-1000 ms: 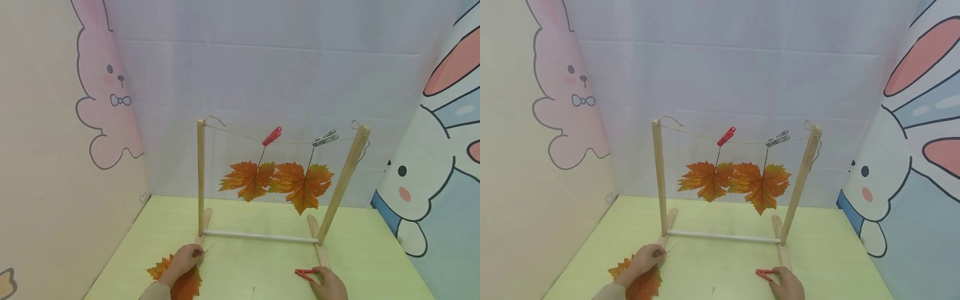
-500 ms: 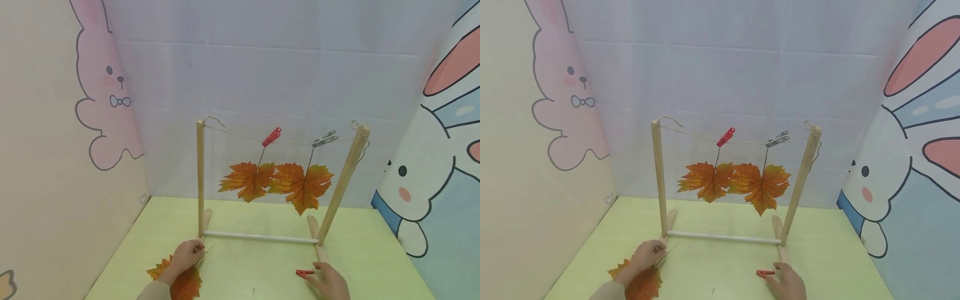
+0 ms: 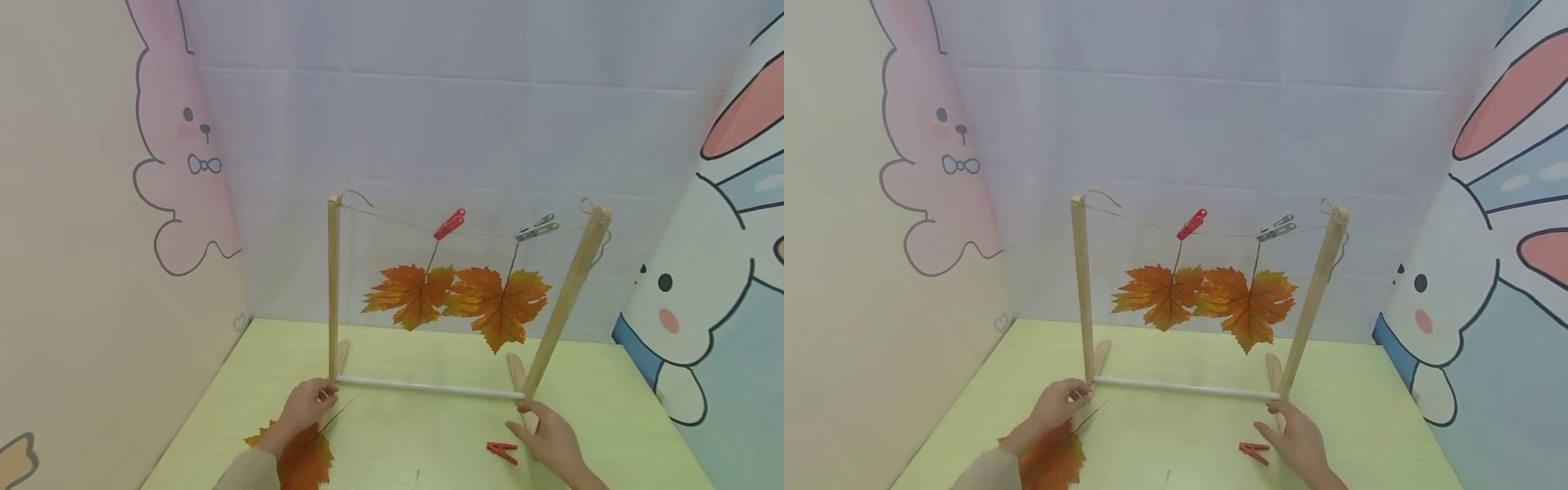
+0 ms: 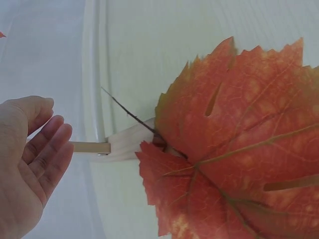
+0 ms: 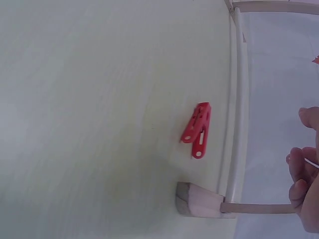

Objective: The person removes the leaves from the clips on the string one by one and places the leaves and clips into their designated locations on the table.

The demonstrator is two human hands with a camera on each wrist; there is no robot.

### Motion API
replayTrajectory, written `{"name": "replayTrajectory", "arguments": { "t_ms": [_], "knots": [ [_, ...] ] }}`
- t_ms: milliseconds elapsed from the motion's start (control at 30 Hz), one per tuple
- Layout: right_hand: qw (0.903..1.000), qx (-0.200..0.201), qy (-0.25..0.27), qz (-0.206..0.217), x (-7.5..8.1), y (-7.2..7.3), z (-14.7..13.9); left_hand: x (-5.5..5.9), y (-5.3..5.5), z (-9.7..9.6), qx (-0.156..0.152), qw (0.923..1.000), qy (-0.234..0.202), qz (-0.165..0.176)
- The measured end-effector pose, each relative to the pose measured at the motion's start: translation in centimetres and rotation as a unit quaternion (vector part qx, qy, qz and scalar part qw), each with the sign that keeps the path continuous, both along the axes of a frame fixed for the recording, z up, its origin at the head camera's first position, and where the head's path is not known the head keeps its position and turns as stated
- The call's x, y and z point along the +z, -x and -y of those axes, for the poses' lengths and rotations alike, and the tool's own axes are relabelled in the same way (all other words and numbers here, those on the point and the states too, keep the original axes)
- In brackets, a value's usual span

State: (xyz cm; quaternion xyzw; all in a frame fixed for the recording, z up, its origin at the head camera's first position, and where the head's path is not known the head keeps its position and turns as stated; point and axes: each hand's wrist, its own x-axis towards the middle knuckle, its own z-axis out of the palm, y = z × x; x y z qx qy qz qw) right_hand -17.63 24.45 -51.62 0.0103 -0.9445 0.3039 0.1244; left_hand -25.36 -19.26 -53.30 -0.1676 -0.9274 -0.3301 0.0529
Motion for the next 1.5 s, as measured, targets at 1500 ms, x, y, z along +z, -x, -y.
{"name": "replayTrajectory", "arguments": {
  "t_ms": [1500],
  "knots": [
    [0.9689, 0.108, 0.002, -0.222, 11.2, 2.0, 0.1, 13.9, 3.3, -0.2, -0.020, 0.9889, 0.027, -0.145]
  ]
}}
